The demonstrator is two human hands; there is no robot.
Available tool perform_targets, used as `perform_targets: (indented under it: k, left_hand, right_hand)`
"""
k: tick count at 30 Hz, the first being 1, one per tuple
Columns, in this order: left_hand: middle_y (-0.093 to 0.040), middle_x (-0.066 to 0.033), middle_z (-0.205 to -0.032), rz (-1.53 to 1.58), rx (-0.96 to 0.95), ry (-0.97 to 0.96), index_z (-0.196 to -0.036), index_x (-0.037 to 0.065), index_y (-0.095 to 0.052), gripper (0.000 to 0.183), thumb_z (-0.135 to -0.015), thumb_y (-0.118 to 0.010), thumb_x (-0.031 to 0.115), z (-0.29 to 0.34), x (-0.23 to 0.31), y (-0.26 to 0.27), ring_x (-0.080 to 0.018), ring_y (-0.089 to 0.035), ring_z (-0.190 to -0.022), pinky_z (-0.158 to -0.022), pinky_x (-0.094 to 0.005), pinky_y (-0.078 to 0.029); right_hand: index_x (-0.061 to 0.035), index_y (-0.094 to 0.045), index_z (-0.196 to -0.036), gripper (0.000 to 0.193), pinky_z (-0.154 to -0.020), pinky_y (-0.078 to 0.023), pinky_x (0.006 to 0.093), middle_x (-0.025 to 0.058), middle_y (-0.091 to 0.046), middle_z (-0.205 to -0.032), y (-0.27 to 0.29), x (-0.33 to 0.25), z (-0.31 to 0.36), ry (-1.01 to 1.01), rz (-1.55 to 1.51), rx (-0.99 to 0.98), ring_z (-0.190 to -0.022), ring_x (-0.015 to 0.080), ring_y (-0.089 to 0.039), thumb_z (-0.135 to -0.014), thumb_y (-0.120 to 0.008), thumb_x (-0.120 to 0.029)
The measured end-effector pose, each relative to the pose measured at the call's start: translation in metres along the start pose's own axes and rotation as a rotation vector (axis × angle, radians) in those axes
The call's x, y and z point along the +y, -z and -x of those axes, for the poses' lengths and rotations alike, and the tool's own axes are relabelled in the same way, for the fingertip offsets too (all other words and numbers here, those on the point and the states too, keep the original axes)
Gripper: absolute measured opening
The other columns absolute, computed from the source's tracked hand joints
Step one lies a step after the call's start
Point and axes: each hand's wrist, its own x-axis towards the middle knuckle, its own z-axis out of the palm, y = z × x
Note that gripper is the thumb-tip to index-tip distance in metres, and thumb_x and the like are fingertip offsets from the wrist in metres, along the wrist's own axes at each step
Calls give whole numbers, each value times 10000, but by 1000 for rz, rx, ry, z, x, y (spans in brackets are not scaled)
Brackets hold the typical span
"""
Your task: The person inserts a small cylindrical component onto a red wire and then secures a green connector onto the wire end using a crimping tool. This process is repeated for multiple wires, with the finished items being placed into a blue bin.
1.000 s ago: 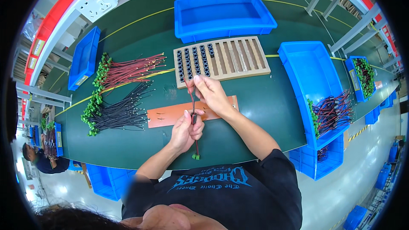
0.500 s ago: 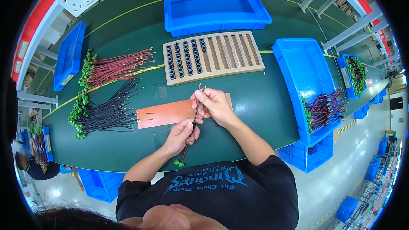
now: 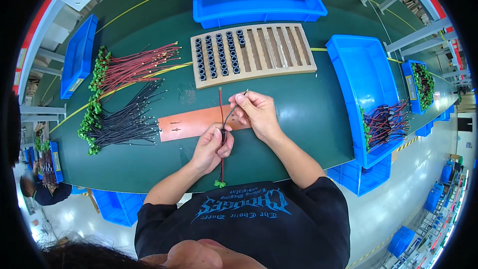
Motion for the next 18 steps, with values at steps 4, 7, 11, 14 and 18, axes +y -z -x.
perform_targets:
  k: [4,7,11,14,18]
  left_hand:
    - [-612,-77,-895,63,27,19,-1255,114,-549,346,-1140,-391,399,-2,2,0,-87,-370,-632,-592,-249,-331]
    - [-596,-69,-870,42,58,14,-1233,121,-546,338,-1143,-377,399,-2,3,-5,-88,-362,-629,-587,-252,-327]
    - [-537,-42,-808,40,48,-5,-1221,126,-543,333,-1141,-385,408,-3,2,-3,-83,-337,-614,-556,-245,-298]
    - [-469,-14,-759,7,81,34,-1210,118,-540,336,-1138,-400,414,-2,8,-2,-77,-303,-580,-516,-239,-260]
    - [-415,14,-720,-91,93,98,-1181,94,-539,345,-1137,-409,411,-2,10,-12,-70,-277,-550,-491,-236,-238]
  right_hand:
    - [30,-685,-1090,296,-547,-435,231,60,-684,-846,-9,-2,1,27,-63,-58,-641,79,-556,-1079,-603,-254]
    - [8,-671,-1099,311,-560,-418,230,58,-669,-838,-14,-9,3,-76,-121,-59,-655,80,-543,-1094,-567,-284]
    - [-27,-639,-1009,324,-555,-356,228,16,-574,-758,-10,-5,6,-148,-241,-177,-618,74,-449,-1106,-537,-318]
    - [-44,-602,-948,324,-557,-320,226,-18,-480,-713,-12,-2,12,-26,-106,-192,-607,67,-376,-1109,-533,-317]
    - [-50,-595,-911,314,-562,-317,218,-23,-472,-715,-13,-7,11,68,-56,-164,-614,57,-371,-1111,-535,-284]
